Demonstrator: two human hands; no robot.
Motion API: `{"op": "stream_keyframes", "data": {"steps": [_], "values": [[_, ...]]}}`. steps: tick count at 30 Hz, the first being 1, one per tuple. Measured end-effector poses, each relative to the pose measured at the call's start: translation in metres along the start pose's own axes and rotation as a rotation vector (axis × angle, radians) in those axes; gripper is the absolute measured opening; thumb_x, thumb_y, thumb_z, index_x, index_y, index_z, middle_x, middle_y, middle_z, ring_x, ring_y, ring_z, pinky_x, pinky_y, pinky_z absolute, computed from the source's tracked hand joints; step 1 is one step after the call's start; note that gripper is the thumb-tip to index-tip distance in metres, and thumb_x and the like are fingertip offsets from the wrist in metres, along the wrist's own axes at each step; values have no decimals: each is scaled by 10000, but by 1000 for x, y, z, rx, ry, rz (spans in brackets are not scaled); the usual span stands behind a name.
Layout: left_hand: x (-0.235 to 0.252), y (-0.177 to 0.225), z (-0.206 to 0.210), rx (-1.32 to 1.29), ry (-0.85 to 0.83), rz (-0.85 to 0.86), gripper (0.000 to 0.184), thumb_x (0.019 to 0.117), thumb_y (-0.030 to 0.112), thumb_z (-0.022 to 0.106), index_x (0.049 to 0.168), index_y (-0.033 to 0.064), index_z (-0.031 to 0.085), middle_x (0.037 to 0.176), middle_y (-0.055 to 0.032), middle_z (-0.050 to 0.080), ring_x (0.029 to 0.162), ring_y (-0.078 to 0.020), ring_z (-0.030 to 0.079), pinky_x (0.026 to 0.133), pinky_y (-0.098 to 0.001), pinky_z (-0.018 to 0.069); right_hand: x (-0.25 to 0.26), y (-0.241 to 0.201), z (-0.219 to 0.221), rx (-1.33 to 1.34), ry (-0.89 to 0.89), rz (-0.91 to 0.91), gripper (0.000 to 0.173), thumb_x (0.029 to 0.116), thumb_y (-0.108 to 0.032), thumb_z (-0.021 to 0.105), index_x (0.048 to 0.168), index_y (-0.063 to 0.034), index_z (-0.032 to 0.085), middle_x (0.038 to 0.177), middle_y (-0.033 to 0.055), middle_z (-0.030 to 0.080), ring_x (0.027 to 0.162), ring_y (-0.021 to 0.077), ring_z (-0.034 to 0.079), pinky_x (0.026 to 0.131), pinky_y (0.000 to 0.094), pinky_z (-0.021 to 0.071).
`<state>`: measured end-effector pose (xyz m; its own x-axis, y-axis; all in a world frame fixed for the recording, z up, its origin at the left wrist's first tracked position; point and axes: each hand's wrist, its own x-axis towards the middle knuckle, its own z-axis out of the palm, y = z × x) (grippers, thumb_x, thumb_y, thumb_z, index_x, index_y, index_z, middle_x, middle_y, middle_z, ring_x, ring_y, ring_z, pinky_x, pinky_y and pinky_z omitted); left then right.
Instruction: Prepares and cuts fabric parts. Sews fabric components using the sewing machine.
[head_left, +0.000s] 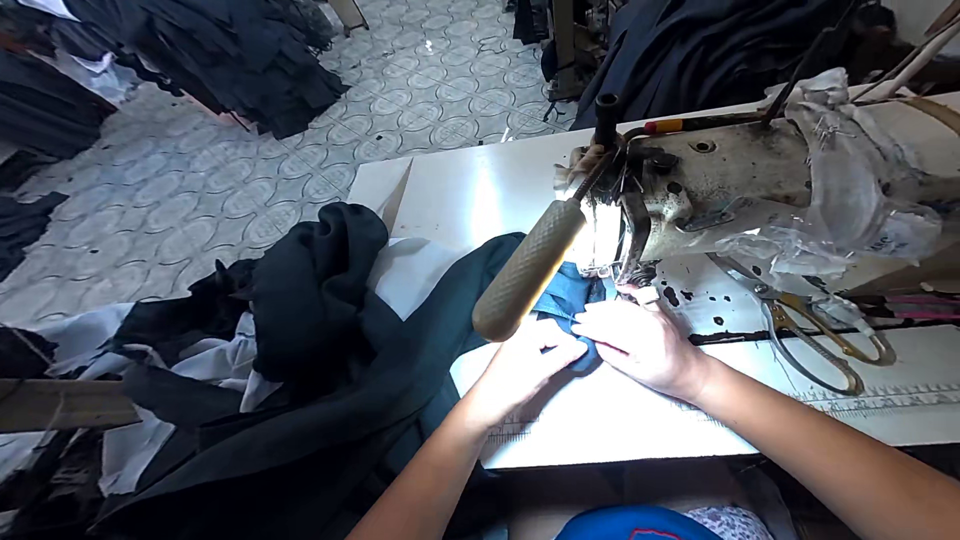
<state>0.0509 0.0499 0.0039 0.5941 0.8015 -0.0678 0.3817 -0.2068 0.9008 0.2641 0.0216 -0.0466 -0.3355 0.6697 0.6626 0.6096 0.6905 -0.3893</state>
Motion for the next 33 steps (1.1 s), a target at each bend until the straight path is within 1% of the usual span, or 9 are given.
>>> {"op": "stream_keyframes", "data": {"steps": [2,4,7,9,13,15,19,28,33], "values": [[1,-1,8,95,-17,90,292,989,223,610,809,12,701,790,4,598,744,-2,534,700,-183,433,-7,0,-4,-33,0,-12,258,950,-100,559,1049,-112,797,1071,66,787,1086,231,729,1051,478,475],[1,-5,20,320,144,328,358,987,303,601,781,42,734,842,-61,672,874,-153,617,832,-377,424,-14,-2,-5,-50,2,-9,246,940,-117,561,1004,-98,798,1041,73,790,1067,233,727,1062,450,456],[13,-4,26,705,303,637,359,1041,338,469,848,154,710,1150,-59,752,1162,-237,668,991,-533,395,-25,-7,-5,-67,-51,46,241,933,-163,543,898,-55,755,952,113,767,1002,262,715,1059,454,453],[22,-3,24,856,232,553,354,1049,331,456,959,128,732,1137,-59,752,1135,-249,693,982,-581,429,-32,-10,-4,-72,-106,122,247,933,-190,562,869,-48,755,935,114,755,992,258,712,1066,464,452],[42,5,10,874,58,51,368,1040,344,556,1173,46,727,1040,-197,713,1012,-375,676,899,-571,438,-38,-20,-1,-135,-155,147,313,960,-276,573,908,-47,781,974,130,777,1017,291,739,1008,499,504],[40,2,13,867,63,211,316,1022,305,577,1110,54,749,1044,-175,721,996,-366,688,846,-565,476,-41,-24,-2,-181,-147,124,294,959,-272,567,901,-85,786,951,100,777,993,256,740,985,472,510],[16,-18,30,790,28,574,381,1050,366,447,1016,172,774,1010,-29,742,1057,-257,670,952,-499,421,-51,-31,-4,-231,-113,98,226,934,-237,567,815,-158,742,899,41,744,910,175,706,965,396,477],[14,-13,24,786,47,464,364,1041,349,461,1008,212,796,1010,-65,733,1047,-286,670,967,-552,401,-32,-22,-9,-147,-208,221,222,932,-220,573,869,-125,764,924,38,758,929,174,706,961,409,463],[37,-18,13,791,-6,361,399,1071,373,423,1068,182,774,1081,-98,719,1096,-296,656,1019,-578,379,2,-7,-15,-125,-318,277,176,890,-131,619,875,-39,768,899,127,755,909,303,726,953,546,482]]}}
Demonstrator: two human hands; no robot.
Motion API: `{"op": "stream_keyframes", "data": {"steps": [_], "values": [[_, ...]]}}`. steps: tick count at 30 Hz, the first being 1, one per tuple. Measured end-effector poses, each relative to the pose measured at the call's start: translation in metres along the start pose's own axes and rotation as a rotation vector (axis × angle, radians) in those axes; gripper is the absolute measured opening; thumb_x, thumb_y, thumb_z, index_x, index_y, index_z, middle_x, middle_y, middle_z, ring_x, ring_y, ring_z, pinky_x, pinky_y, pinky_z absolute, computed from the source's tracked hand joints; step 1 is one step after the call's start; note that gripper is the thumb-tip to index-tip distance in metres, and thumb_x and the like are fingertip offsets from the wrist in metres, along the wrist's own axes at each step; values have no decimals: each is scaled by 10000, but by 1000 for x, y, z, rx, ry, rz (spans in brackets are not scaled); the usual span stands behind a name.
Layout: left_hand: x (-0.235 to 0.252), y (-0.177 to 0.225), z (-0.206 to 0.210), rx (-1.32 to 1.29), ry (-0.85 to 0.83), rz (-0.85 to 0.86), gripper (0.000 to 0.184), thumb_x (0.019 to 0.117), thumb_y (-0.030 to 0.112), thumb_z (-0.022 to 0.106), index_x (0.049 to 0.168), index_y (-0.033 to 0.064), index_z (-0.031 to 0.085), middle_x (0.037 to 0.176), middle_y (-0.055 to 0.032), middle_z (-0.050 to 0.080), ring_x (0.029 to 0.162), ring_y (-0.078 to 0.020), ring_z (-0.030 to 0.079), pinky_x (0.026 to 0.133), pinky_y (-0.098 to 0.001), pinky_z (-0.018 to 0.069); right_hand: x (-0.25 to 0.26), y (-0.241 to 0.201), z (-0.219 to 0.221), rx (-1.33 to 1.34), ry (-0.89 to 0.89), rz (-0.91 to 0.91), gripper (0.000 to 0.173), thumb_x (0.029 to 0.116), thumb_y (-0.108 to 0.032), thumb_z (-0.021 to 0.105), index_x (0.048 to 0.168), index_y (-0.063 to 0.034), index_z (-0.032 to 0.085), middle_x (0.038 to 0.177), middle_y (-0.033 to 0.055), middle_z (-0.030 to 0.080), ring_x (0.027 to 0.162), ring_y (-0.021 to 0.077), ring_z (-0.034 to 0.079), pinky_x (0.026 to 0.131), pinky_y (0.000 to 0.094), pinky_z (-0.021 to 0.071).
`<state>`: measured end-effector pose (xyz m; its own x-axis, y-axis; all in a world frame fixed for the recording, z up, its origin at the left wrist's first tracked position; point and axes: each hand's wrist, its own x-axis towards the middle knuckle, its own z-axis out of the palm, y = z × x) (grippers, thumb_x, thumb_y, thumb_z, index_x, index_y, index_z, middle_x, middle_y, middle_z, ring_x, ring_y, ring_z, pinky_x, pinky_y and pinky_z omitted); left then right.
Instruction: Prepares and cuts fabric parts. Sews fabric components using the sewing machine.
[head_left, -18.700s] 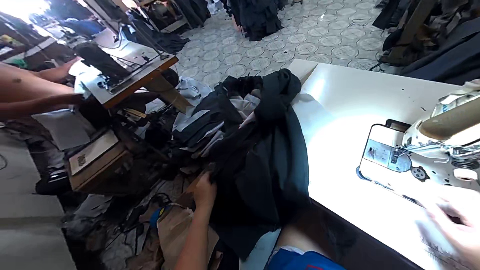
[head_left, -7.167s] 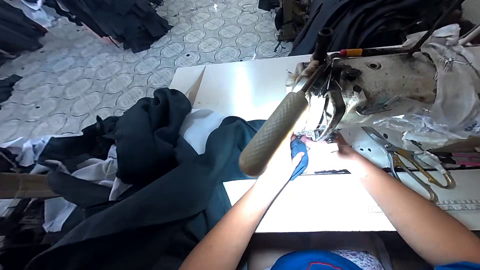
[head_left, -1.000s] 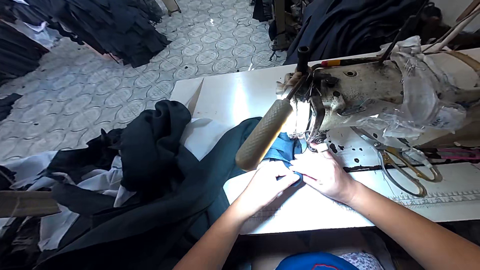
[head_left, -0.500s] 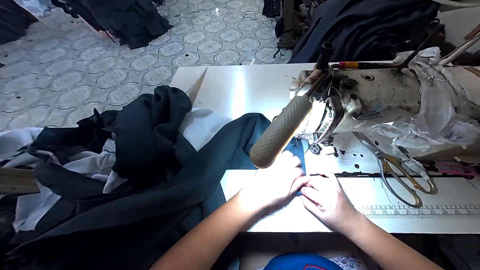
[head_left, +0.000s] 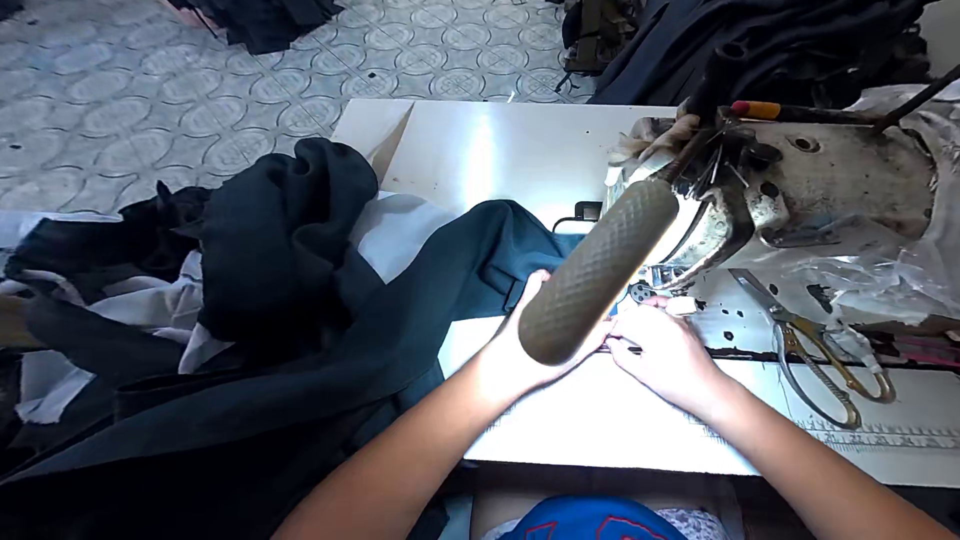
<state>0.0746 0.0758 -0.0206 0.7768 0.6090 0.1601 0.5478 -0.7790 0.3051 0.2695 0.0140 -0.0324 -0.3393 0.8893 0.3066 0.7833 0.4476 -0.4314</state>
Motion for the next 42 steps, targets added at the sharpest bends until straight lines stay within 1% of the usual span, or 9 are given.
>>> {"op": "stream_keyframes", "data": {"steps": [8,13,16,20,26,31,36,39,42], "values": [[10,-10,6,-91,63,-80,366,1046,359,516,1126,89,749,1281,-144,675,1337,-335,553,1165,-572,325,27,12,0,115,-86,343,254,911,-171,655,1054,10,763,1078,196,733,1088,272,665,998,398,489],[-15,-27,-41,-497,-97,-43,213,930,166,639,973,-9,753,905,-143,718,841,-225,658,751,-378,514,24,27,12,448,14,402,196,896,-131,667,993,29,725,959,50,726,920,-4,643,876,159,508],[0,-48,-11,-175,-162,-428,422,1018,362,615,1247,11,669,1288,-210,644,1280,-397,558,1086,-588,404,20,28,18,429,95,416,214,867,-119,696,1004,45,712,946,63,725,914,19,656,871,182,522],[16,-40,-4,-76,-98,-403,368,1014,342,612,1333,169,676,1424,-175,583,1411,-381,449,1169,-627,273,20,21,21,270,93,270,169,864,-100,681,993,-27,761,990,76,751,974,134,695,906,296,544],[-10,-14,-23,52,259,-61,78,886,136,703,834,80,721,859,-110,694,917,-315,685,953,-581,462,36,-12,-6,192,-164,110,351,933,-351,672,1055,-28,732,1100,158,712,1103,277,653,989,464,477],[-28,-2,-11,122,274,-155,143,881,178,719,861,36,716,814,-148,697,854,-347,702,889,-549,492,42,-4,-13,227,-245,16,284,1003,-227,589,1075,16,716,1102,198,697,1112,337,642,1014,517,433],[-16,-21,-13,-140,7,-324,344,1022,300,570,1161,31,734,1230,-165,704,1280,-359,576,1140,-585,289,38,-2,-9,352,-165,11,258,991,-160,592,1060,60,706,1067,212,694,1067,313,634,984,444,447],[-23,-18,-36,-155,-6,-247,372,983,342,639,966,-15,738,935,-184,719,996,-346,659,1043,-570,344,37,-4,-8,437,-167,2,319,973,-201,639,1206,12,682,1154,159,708,1123,255,634,1023,422,449],[-36,6,-69,-10,-112,-271,373,965,371,670,1094,32,753,903,-182,739,900,-355,689,1025,-582,377,43,-10,-12,409,-319,-27,442,988,-247,634,1377,-37,619,1320,158,669,1278,302,582,1152,508,317]]}}
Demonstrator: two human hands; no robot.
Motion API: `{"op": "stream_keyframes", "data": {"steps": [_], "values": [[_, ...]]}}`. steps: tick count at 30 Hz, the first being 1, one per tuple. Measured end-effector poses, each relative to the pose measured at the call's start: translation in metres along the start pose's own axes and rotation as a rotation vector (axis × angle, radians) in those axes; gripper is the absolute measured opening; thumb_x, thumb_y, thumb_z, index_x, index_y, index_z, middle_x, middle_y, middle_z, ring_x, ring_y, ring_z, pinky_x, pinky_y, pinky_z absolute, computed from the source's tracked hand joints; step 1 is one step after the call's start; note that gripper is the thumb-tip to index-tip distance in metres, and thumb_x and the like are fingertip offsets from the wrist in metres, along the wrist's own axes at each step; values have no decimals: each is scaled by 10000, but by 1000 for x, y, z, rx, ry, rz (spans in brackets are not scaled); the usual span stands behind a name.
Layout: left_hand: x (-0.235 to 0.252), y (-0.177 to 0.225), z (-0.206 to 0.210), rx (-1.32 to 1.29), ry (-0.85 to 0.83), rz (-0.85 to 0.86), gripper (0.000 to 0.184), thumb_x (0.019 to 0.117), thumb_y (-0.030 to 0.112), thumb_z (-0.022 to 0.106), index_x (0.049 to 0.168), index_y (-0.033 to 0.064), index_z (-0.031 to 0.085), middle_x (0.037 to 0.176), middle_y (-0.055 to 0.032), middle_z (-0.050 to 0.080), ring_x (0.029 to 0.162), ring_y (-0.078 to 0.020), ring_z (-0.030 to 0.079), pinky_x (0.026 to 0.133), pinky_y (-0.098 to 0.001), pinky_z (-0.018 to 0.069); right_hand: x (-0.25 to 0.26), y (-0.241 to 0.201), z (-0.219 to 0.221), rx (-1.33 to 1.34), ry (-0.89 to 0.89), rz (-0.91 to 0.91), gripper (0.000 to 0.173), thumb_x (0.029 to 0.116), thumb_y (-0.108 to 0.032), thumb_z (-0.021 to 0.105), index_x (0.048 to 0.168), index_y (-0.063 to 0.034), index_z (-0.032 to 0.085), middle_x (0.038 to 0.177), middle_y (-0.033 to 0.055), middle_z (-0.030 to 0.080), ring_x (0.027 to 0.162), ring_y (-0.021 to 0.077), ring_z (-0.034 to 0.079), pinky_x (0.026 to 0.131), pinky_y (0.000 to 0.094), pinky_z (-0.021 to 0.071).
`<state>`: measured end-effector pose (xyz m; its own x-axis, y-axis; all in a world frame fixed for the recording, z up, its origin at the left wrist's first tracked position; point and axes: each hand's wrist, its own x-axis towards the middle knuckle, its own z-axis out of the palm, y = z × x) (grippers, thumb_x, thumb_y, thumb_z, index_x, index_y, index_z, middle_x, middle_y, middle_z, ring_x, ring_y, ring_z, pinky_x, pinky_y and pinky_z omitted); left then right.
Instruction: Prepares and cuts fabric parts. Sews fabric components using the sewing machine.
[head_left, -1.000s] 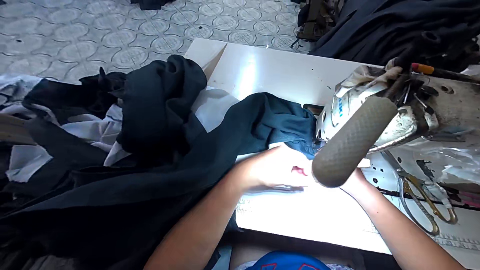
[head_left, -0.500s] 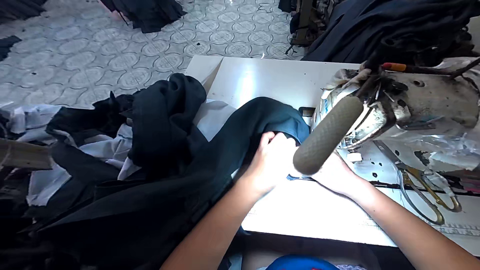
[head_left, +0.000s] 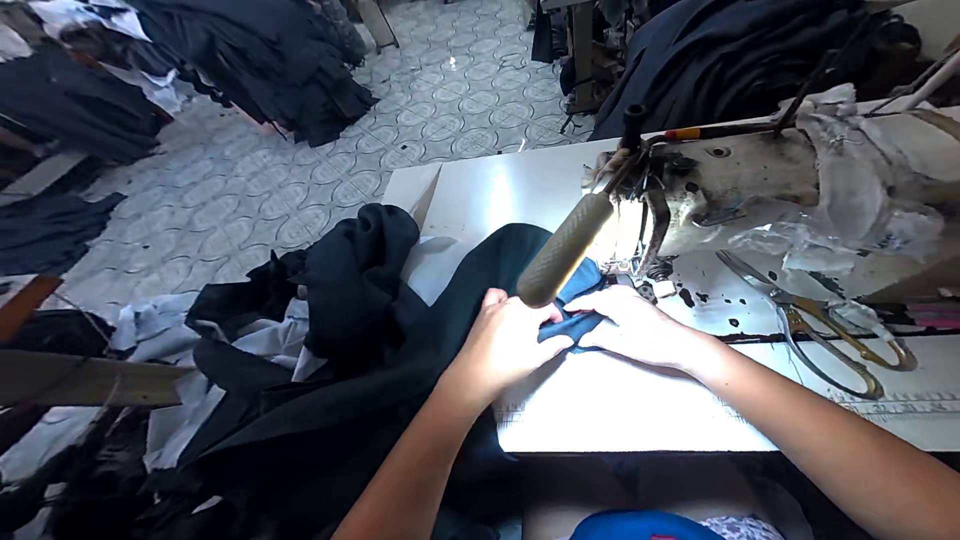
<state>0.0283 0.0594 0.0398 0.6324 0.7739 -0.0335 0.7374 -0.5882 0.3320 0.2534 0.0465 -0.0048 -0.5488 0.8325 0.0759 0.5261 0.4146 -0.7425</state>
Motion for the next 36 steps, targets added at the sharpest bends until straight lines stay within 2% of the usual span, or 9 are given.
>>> {"op": "stream_keyframes", "data": {"steps": [6,10,13,16,18,22,25,28,36], "values": [[-11,-1,20,-153,286,10,315,962,310,647,882,41,789,821,-130,698,890,-312,659,932,-561,406,5,8,8,-87,88,-162,384,1006,-290,596,1302,-60,678,1233,171,688,1202,336,611,1080,545,382],[-6,-1,26,-752,66,-193,224,989,183,622,797,74,664,789,66,578,751,16,536,713,-193,447,-10,11,24,-214,373,-275,254,989,-204,578,1111,-91,770,1096,103,760,1083,260,705,1050,525,437],[-11,23,38,-495,251,-23,286,976,246,642,824,27,745,882,-48,666,903,-149,607,825,-356,466,-29,5,39,-399,609,-301,234,938,-166,566,952,-89,786,971,95,778,963,257,734,983,516,469],[-1,42,51,-60,557,317,290,1007,261,528,884,132,756,1118,-66,762,1076,-252,698,904,-495,475,-50,1,56,-484,729,-271,251,942,-208,568,800,-95,742,831,87,743,842,241,703,927,463,485],[14,43,52,97,445,304,316,1032,292,490,1016,137,763,1205,-51,748,1138,-248,697,945,-555,460,-63,1,66,-485,697,-196,251,931,-205,559,774,-98,724,779,82,718,791,240,699,929,486,481],[46,29,39,176,-19,-133,436,1029,428,570,1239,60,672,1087,-187,711,1064,-362,668,983,-584,400,-83,10,75,-421,566,-44,290,948,-191,544,977,-72,807,1079,96,783,1067,264,737,989,521,507],[38,11,60,213,228,239,206,983,121,595,1128,129,741,1111,-101,728,1079,-300,684,930,-570,456,-84,13,73,-429,544,-45,276,936,-176,545,966,-90,805,1078,92,780,1070,243,730,1000,461,507],[25,7,63,69,84,481,266,967,-38,536,1041,92,756,1198,-91,733,1338,-323,575,1131,-619,352,-84,13,74,-451,527,-79,265,940,-167,547,963,-99,803,1078,85,781,1088,237,725,1014,444,499],[5,9,71,-38,95,410,386,1019,307,429,1047,172,790,1224,-54,740,1381,-351,533,1082,-628,386,-90,13,66,-545,477,-98,250,942,-195,552,948,-137,794,1054,51,782,1065,209,721,965,404,509]]}}
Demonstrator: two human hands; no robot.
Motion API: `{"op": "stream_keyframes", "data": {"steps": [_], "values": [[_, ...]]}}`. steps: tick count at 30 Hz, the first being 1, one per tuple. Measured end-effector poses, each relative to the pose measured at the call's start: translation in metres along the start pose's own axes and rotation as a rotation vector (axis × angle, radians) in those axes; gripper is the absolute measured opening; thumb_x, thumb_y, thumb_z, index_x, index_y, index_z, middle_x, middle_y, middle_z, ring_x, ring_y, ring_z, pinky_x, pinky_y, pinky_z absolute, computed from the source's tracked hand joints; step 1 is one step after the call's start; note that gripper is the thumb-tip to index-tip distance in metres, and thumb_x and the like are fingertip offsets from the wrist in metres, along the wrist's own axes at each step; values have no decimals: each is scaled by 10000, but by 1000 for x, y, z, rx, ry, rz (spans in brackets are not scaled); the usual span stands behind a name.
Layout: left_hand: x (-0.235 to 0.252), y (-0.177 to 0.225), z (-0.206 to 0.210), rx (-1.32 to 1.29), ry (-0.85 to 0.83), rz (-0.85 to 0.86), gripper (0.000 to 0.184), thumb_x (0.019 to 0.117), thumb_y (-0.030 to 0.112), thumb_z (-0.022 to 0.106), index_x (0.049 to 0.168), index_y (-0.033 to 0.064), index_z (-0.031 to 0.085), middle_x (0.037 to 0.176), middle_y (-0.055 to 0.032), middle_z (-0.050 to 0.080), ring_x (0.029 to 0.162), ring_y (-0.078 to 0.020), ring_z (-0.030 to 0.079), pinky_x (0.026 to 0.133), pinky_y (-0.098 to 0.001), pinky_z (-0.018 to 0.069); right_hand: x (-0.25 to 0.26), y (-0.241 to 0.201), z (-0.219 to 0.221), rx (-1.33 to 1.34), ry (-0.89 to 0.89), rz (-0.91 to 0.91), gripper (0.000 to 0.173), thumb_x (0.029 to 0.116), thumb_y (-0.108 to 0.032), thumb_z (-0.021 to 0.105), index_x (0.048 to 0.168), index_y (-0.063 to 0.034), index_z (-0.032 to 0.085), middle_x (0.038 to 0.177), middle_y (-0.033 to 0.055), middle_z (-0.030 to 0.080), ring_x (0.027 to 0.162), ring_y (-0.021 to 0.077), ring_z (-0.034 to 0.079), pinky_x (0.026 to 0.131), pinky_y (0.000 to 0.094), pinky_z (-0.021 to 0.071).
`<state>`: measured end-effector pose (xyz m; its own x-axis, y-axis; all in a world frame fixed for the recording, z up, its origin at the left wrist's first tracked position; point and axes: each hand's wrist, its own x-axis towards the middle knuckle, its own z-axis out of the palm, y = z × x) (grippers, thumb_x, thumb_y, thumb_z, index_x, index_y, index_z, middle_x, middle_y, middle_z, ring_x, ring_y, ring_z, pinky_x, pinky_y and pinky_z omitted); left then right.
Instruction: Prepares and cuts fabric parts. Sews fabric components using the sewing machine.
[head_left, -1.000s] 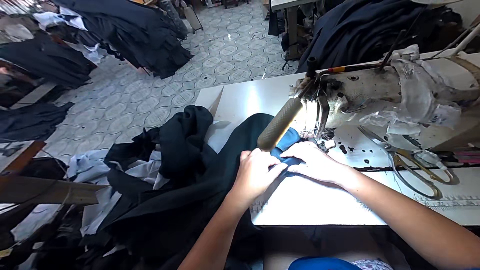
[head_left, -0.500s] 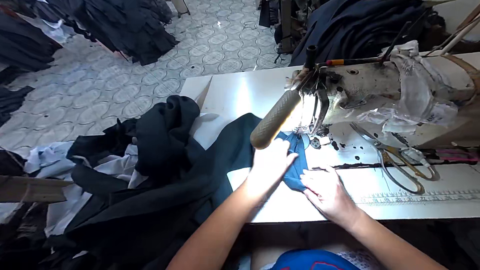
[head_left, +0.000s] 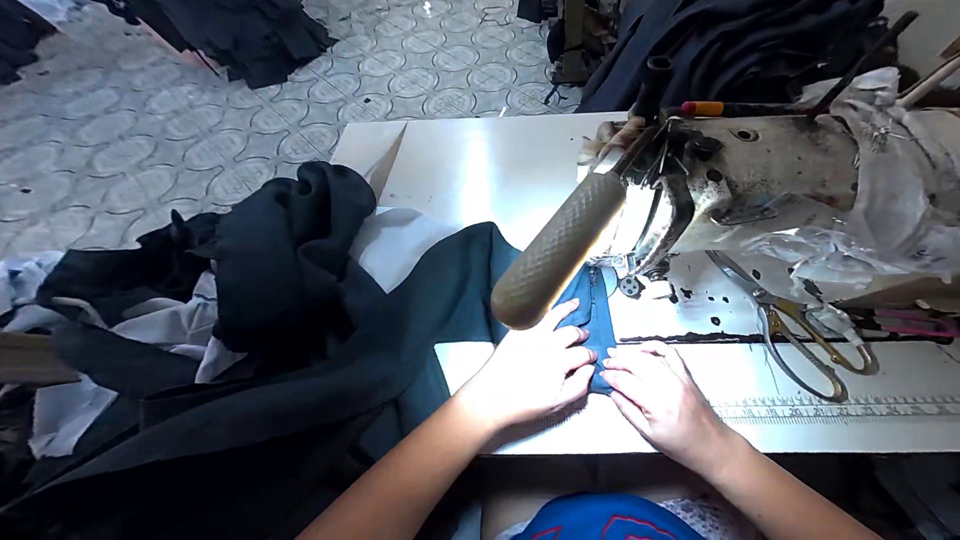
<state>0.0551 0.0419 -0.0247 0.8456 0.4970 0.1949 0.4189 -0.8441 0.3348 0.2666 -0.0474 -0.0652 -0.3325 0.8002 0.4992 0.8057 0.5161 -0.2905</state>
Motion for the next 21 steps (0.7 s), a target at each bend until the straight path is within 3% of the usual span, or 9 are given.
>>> {"op": "stream_keyframes", "data": {"steps": [5,7,10,12,14,16,19,21], "values": [[8,-6,-6,-23,-6,-65,397,1045,295,427,986,135,786,1188,-62,750,1330,-319,582,1082,-611,386,17,7,-3,-3,-71,-16,257,956,-182,529,966,-111,776,1062,63,782,1071,224,729,949,469,505],[13,-9,-6,-21,-5,-95,415,1060,313,421,1011,124,787,1202,-72,747,1319,-313,594,1078,-620,388,28,11,-6,11,-124,-10,267,953,-156,526,988,-75,778,1068,91,781,1069,260,732,966,511,496],[22,-20,-7,-58,-81,-179,461,1079,368,389,1096,122,778,1297,-58,709,1399,-285,519,1157,-615,299,47,20,-10,0,-206,-2,289,956,-145,502,1006,-49,770,1050,120,773,1050,290,726,1009,546,454],[29,-26,-10,-56,-109,-206,433,1072,363,414,1110,128,776,1323,-57,695,1430,-286,484,1170,-623,273,61,25,-12,-14,-247,-6,279,957,-137,510,989,-30,765,1000,145,765,994,316,736,984,578,472],[36,-29,-12,-23,-87,-202,387,1063,334,453,1117,130,777,1304,-72,701,1415,-309,496,1146,-641,294,70,32,-11,-21,-258,-11,255,951,-140,524,952,-38,758,942,140,751,933,318,727,936,564,487],[40,-33,-9,6,-51,-218,361,1055,322,479,1133,130,775,1287,-69,710,1415,-322,493,1134,-645,301,77,36,-11,2,-259,21,234,943,-133,560,973,-36,770,989,156,758,977,348,727,897,576,522],[45,-39,2,-11,-2,-241,356,1053,336,488,1132,133,770,1309,-70,690,1449,-344,440,1156,-666,259,84,36,-11,91,-318,184,218,963,-113,593,1038,-11,770,1087,187,744,1086,363,695,949,554,516],[44,-40,4,-9,21,-217,364,1045,367,515,1150,126,767,1378,-101,649,1464,-362,416,1178,-687,205,77,43,-1,174,-264,236,217,949,-104,612,1053,6,768,1101,183,746,1101,313,697,984,464,525]]}}
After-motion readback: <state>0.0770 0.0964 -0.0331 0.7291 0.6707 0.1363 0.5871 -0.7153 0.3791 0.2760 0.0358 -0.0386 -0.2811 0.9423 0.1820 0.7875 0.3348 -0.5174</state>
